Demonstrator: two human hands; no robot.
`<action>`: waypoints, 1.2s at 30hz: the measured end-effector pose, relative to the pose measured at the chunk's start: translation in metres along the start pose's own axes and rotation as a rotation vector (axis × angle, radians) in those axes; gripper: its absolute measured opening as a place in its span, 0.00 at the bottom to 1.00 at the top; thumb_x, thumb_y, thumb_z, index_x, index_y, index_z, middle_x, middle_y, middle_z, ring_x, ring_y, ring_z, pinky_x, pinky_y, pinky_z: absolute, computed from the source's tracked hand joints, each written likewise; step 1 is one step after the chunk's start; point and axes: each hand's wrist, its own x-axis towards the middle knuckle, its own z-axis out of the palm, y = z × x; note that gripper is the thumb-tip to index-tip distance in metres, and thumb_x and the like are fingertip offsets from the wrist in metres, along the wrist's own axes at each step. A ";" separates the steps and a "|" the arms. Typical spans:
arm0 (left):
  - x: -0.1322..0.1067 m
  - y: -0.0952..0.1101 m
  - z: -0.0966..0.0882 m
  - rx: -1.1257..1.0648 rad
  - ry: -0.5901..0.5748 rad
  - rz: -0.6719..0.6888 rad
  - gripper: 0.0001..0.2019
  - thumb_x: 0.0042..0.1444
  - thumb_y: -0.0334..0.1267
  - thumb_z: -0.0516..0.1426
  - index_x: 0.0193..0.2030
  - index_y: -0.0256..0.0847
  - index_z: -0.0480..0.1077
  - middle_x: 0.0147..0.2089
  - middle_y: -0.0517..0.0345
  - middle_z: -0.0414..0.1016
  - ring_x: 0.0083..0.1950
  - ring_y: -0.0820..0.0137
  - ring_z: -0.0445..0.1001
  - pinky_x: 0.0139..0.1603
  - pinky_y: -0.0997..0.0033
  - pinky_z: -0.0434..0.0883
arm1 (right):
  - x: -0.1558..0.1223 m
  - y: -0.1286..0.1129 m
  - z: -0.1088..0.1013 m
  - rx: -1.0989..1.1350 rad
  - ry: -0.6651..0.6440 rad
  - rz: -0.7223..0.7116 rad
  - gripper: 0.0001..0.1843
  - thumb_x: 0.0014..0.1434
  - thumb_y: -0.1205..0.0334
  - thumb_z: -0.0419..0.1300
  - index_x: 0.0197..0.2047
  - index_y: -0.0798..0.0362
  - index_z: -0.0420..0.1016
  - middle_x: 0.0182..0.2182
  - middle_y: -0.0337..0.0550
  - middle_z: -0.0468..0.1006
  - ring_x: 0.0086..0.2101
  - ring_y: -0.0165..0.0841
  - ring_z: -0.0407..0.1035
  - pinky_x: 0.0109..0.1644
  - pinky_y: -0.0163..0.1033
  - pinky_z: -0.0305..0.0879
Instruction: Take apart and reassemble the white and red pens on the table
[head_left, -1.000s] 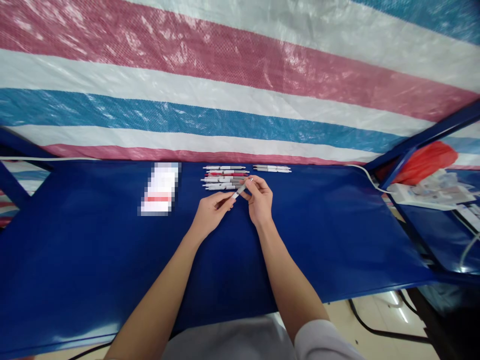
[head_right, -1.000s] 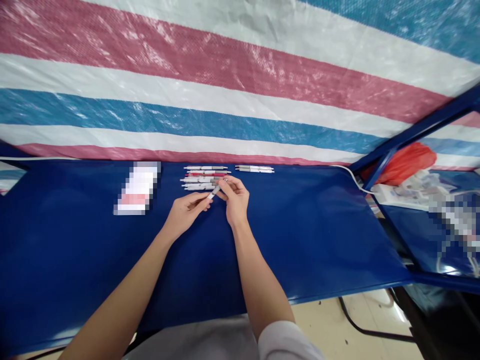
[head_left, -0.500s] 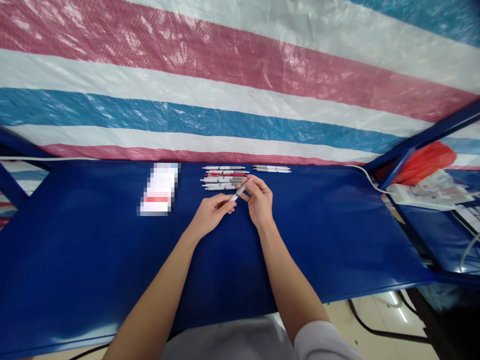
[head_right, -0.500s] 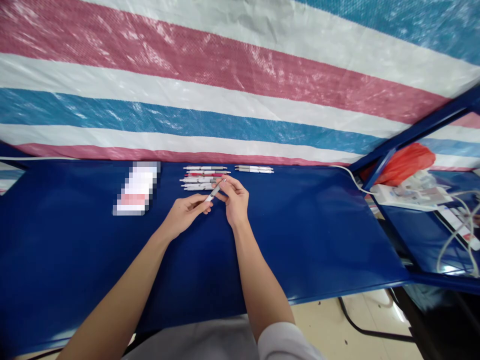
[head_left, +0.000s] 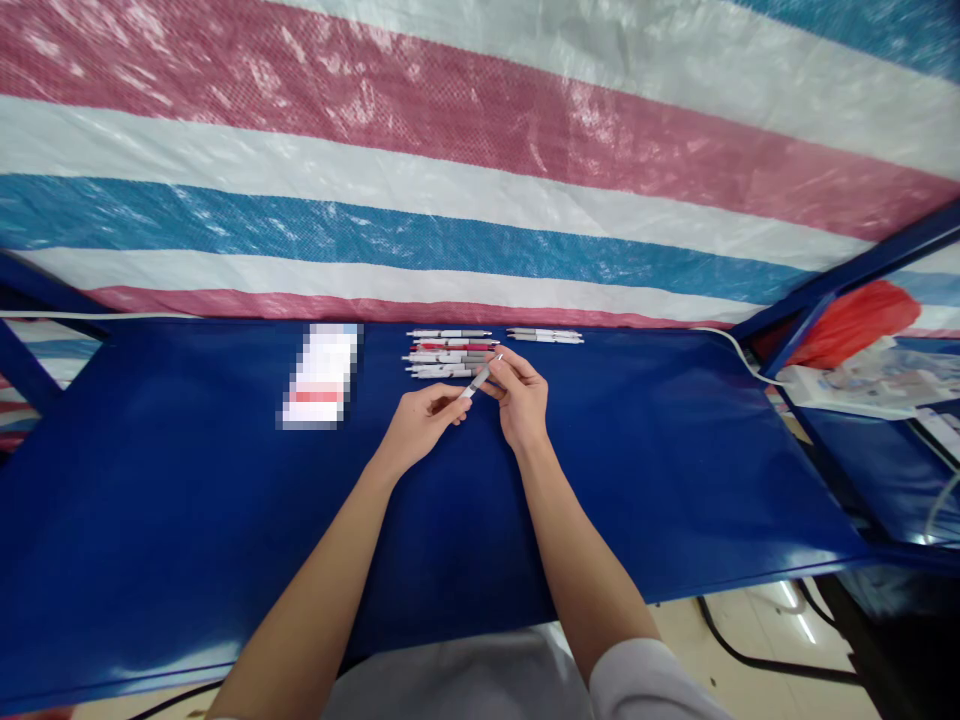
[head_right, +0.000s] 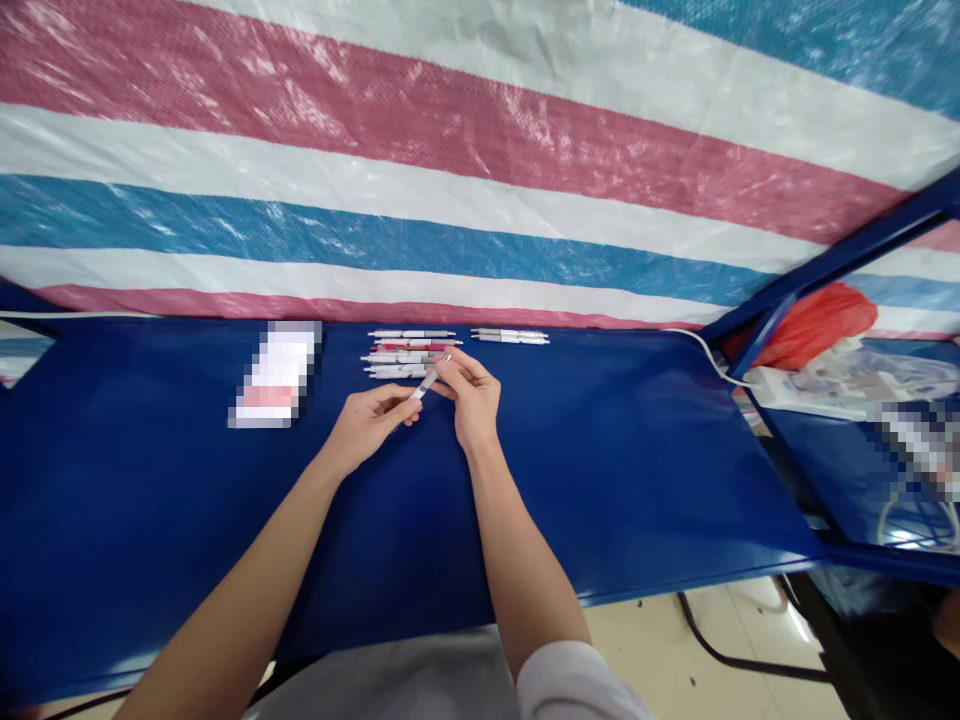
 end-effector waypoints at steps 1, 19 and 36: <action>0.000 0.001 -0.001 -0.004 -0.031 -0.008 0.14 0.55 0.47 0.59 0.39 0.39 0.77 0.30 0.56 0.79 0.30 0.69 0.76 0.36 0.68 0.74 | 0.000 0.000 0.000 0.007 -0.013 0.005 0.17 0.44 0.59 0.69 0.40 0.50 0.78 0.34 0.38 0.82 0.33 0.32 0.78 0.34 0.35 0.76; -0.002 0.006 -0.004 -0.128 -0.146 -0.117 0.15 0.57 0.49 0.58 0.35 0.38 0.77 0.27 0.57 0.75 0.28 0.72 0.72 0.32 0.71 0.71 | -0.002 -0.001 0.000 0.025 -0.034 0.002 0.10 0.46 0.60 0.69 0.33 0.51 0.78 0.30 0.36 0.81 0.31 0.31 0.76 0.31 0.34 0.76; -0.003 0.015 -0.005 -0.035 -0.159 -0.074 0.15 0.58 0.47 0.55 0.36 0.37 0.75 0.27 0.57 0.74 0.27 0.73 0.70 0.30 0.73 0.69 | -0.001 -0.001 -0.002 0.056 -0.110 0.014 0.09 0.49 0.59 0.68 0.36 0.50 0.78 0.34 0.38 0.83 0.34 0.32 0.78 0.34 0.35 0.76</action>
